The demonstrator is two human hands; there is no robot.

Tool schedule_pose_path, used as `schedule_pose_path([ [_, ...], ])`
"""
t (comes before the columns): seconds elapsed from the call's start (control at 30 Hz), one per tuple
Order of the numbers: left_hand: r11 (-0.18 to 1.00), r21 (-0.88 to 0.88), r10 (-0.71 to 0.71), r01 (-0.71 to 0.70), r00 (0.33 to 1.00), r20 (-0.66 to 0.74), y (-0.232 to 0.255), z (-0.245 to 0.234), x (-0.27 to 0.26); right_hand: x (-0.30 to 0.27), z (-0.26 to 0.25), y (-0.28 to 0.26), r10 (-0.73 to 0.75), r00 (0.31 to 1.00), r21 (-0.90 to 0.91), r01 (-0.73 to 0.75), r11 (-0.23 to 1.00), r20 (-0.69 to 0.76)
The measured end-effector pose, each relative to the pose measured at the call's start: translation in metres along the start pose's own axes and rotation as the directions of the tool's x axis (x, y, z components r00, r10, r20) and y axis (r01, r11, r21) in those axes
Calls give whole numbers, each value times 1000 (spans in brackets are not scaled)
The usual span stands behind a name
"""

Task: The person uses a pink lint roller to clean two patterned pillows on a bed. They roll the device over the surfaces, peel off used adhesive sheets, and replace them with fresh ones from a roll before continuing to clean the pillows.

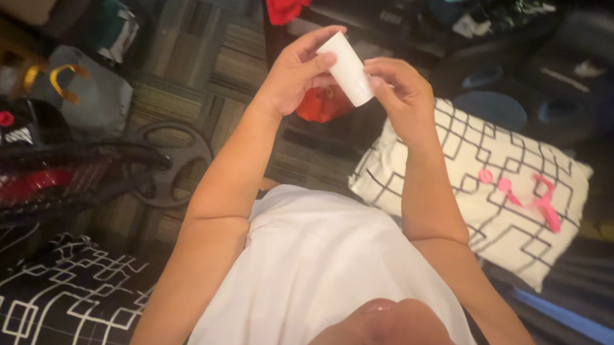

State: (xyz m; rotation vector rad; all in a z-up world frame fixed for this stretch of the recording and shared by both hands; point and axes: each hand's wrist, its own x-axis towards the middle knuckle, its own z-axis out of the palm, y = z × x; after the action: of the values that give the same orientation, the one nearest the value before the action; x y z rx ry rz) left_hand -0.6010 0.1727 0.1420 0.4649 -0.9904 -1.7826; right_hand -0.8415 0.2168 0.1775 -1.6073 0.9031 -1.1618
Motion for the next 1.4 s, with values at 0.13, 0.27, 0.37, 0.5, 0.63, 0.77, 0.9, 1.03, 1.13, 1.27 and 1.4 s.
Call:
schedule_pose_path([
  [0.13,991,-128,-47,43,999,-23,-32,15,-11,-32,-2,-31,25,995,-289,4,957,95],
  [0.27,979,-174,-117,106,992,-54,-51,24,-13,-55,12,-48,20,996,-377,13,926,84],
  [0.37,974,-139,-187,179,981,-50,-52,23,-15,-66,20,-45,88,996,-335,-91,938,-22],
  [0.5,961,-150,-239,234,971,-19,-45,17,-25,-79,32,-34,-15,999,-334,3,943,-33],
  [0.63,964,-91,-256,251,965,-53,-33,4,-40,-88,56,-25,136,986,-95,-146,985,-98],
  [0.77,976,53,-208,212,976,-68,-30,-5,-55,-100,85,-26,237,960,108,-222,969,-152],
  [0.9,957,114,-253,266,960,-119,-28,-10,-61,-102,109,-27,319,924,226,-271,936,-211],
  [1.03,955,64,-279,289,952,-127,-30,-12,-67,-106,122,-30,379,891,375,-271,886,-251],
  [1.13,952,19,-302,305,947,-106,-32,-14,-71,-110,127,-31,388,880,372,-275,887,-275],
  [1.27,924,-41,-383,381,918,-103,-36,-12,-73,-114,131,-33,356,883,319,-258,912,-306],
  [1.4,900,-66,-435,431,898,-72,-38,-10,-76,-116,134,-35,351,869,238,-280,930,-348],
])
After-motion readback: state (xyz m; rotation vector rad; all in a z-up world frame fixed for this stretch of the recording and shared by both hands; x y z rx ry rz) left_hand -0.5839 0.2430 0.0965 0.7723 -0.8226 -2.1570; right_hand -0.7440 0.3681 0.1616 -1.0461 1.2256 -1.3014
